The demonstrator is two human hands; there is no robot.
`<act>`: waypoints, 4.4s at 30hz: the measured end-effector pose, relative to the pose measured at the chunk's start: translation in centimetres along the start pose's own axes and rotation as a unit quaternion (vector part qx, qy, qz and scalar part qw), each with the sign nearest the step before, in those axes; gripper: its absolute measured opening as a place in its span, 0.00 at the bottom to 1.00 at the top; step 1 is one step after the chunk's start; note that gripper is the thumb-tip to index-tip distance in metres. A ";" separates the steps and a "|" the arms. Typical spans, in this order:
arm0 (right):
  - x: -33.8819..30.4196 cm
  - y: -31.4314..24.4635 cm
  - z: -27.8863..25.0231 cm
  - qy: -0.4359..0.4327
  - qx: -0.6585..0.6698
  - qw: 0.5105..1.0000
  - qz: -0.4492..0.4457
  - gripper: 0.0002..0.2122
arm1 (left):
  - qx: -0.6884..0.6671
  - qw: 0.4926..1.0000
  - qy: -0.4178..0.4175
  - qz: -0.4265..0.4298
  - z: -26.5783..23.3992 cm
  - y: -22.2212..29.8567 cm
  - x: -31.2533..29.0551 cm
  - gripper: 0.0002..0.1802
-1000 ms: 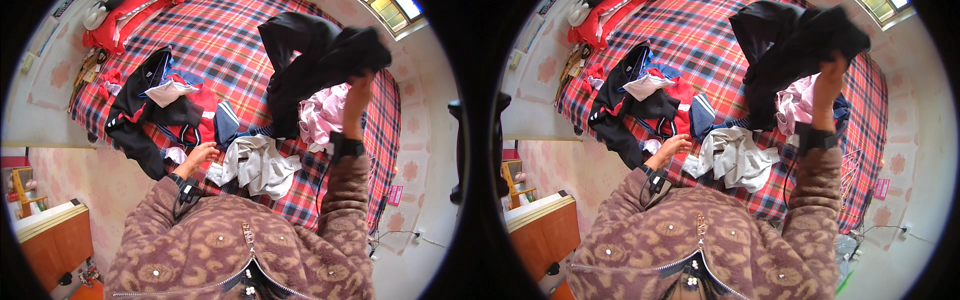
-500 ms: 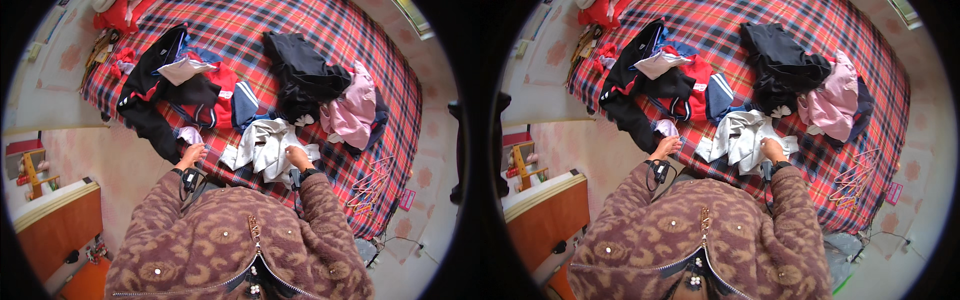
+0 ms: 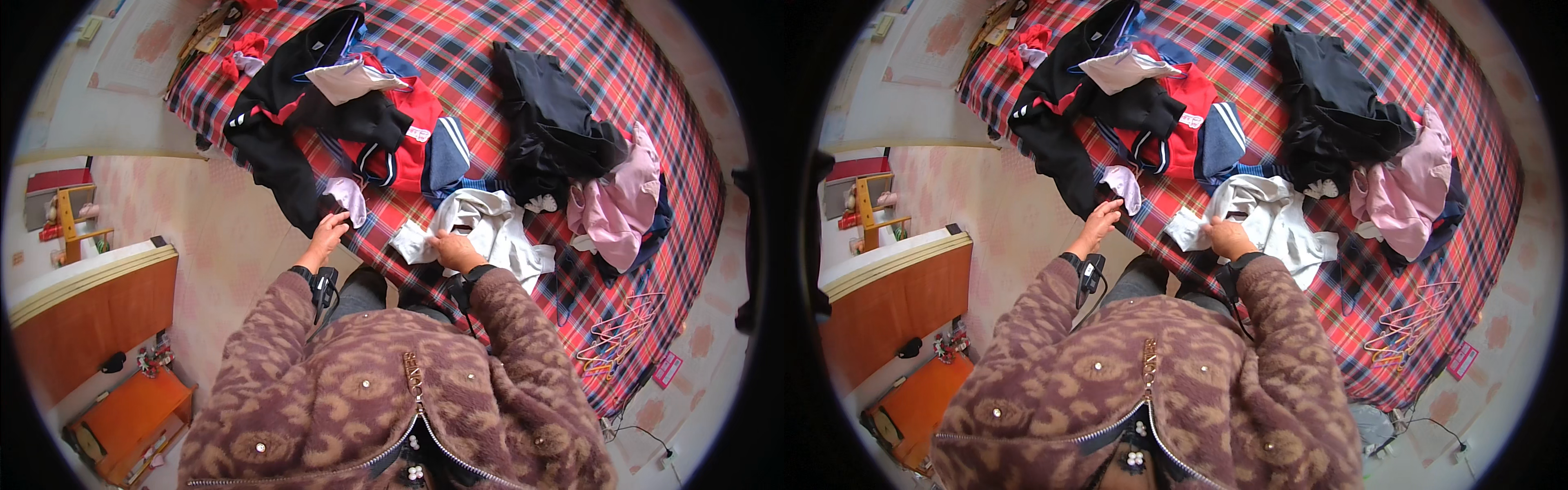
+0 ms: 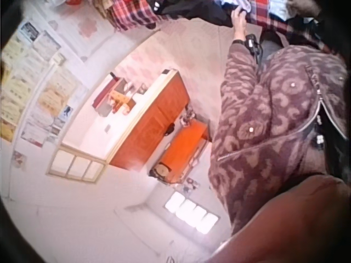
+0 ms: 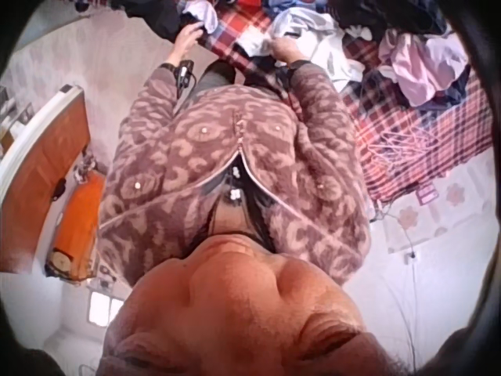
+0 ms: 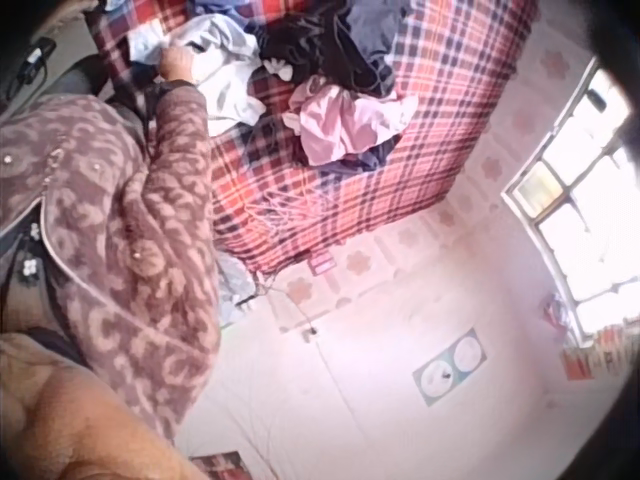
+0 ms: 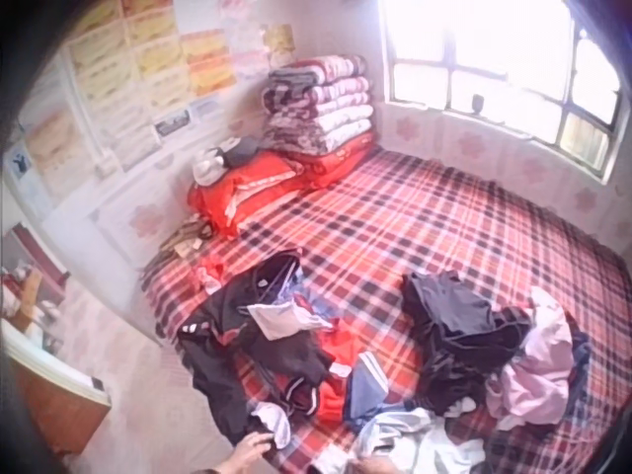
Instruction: The person sorts a pile of clothes on a bed and places several items onto hangers. They handle shirts, pants, and a jacket, then set the hangers aside on the bed.
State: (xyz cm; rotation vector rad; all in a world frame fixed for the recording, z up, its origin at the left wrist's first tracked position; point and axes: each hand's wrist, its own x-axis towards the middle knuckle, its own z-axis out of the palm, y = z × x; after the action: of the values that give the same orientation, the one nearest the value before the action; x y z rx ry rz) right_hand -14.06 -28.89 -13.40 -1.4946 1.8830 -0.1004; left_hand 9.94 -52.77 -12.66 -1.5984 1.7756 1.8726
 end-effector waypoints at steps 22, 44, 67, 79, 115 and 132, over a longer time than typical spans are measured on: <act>-4.0 -0.8 -4.6 0.181 -0.014 0.916 0.359 0.11 | -0.191 0.962 -0.176 0.084 -8.3 12.9 10.3 0.14; 3.3 -8.5 -11.3 0.146 0.135 0.918 0.344 0.14 | 0.435 0.834 0.001 0.339 -9.6 27.5 21.5 0.23; 6.2 -17.9 -23.0 0.317 0.038 0.938 0.138 0.09 | 0.107 0.897 -0.379 0.202 -12.1 23.1 11.0 0.13; 0.9 -19.0 -21.2 0.352 0.194 0.903 0.150 0.11 | 0.298 0.715 -0.203 0.599 -8.9 25.4 12.0 0.30; 3.7 -16.1 -13.8 0.160 0.232 0.896 0.343 0.28 | 0.354 0.644 -0.331 0.593 -3.8 21.5 0.0 0.17; 4.9 -12.3 -12.0 0.632 0.325 0.610 0.352 0.13 | 0.122 0.793 -0.386 0.455 -2.2 20.6 1.2 0.17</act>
State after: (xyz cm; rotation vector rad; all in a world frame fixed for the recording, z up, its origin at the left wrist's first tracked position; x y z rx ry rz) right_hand -11.16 -41.52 -1.05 0.1456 2.7830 -1.6151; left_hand -3.34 -61.59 0.66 0.2827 2.3029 1.9611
